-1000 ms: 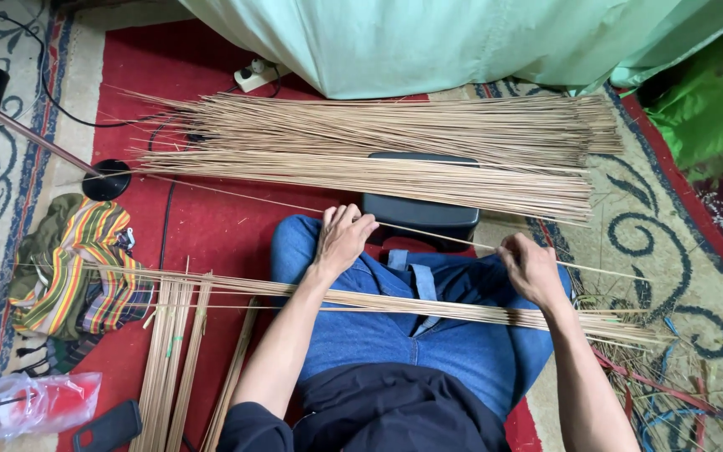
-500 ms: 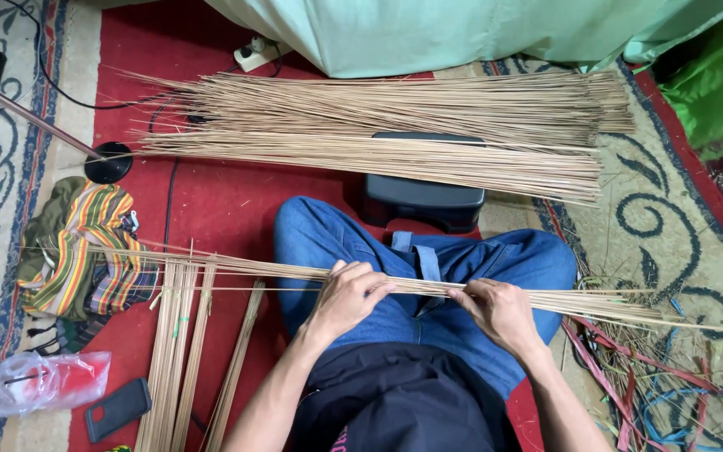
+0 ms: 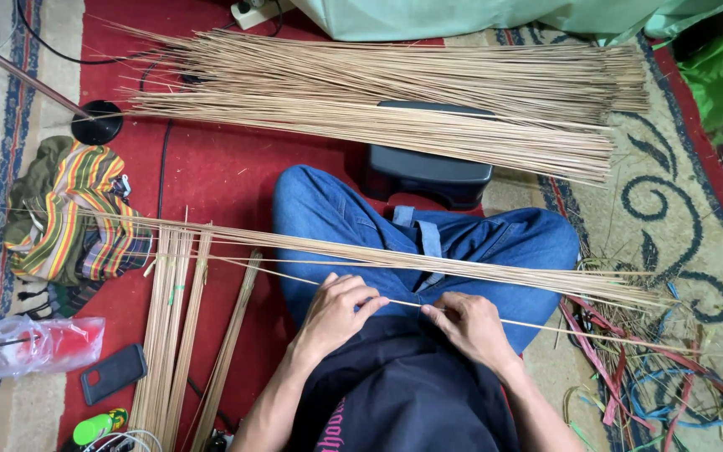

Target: A person sitting on the floor organizes thin wooden sticks into a bundle, picking them up from a pile and placing them together.

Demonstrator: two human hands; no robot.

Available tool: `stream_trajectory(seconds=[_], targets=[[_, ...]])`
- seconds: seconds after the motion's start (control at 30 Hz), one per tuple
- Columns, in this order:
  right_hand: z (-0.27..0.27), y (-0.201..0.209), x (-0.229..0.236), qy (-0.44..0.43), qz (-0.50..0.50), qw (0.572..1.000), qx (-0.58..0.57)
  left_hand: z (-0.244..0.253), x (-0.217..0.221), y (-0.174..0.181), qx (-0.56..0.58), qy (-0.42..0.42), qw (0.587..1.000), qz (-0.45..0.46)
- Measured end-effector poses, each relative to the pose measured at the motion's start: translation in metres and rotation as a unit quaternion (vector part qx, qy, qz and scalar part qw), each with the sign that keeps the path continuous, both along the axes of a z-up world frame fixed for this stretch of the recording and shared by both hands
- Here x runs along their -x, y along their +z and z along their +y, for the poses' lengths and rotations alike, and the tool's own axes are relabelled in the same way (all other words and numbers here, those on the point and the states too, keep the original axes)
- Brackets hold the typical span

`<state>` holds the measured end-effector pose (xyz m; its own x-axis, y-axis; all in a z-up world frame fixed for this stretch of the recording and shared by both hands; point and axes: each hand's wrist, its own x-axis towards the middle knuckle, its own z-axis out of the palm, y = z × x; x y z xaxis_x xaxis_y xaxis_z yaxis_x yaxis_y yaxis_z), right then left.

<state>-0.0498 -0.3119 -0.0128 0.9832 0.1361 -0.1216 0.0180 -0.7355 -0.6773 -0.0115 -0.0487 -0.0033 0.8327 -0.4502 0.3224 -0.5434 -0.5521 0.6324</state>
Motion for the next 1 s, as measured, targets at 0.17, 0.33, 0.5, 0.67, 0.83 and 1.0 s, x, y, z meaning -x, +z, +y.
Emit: stream_trajectory(seconds=[0.17,0.33,0.5,0.67,0.83,1.0], targets=[[-0.029,-0.013,-0.001,-0.04,0.019,0.998,-0.048,0.032,0.002,0.003,-0.02,0.046,0.999,-0.007],[-0.024,0.006,0.001,-0.011,0.024,1.0,0.013,0.032,0.007,-0.004,-0.01,0.064,0.998,0.01],[-0.001,0.019,0.003,0.018,0.038,0.998,-0.037,0.014,0.013,-0.003,-0.003,0.031,0.999,0.018],[-0.034,0.012,0.003,-0.007,0.01,1.0,-0.007,0.065,0.008,-0.012,-0.045,0.101,0.994,0.025],[-0.044,0.011,0.005,-0.019,-0.02,0.999,-0.025,0.079,0.015,-0.024,0.014,0.153,0.984,0.092],[-0.043,0.003,0.002,-0.051,-0.05,0.996,-0.047,0.063,0.018,-0.04,0.113,0.237,0.962,0.076]])
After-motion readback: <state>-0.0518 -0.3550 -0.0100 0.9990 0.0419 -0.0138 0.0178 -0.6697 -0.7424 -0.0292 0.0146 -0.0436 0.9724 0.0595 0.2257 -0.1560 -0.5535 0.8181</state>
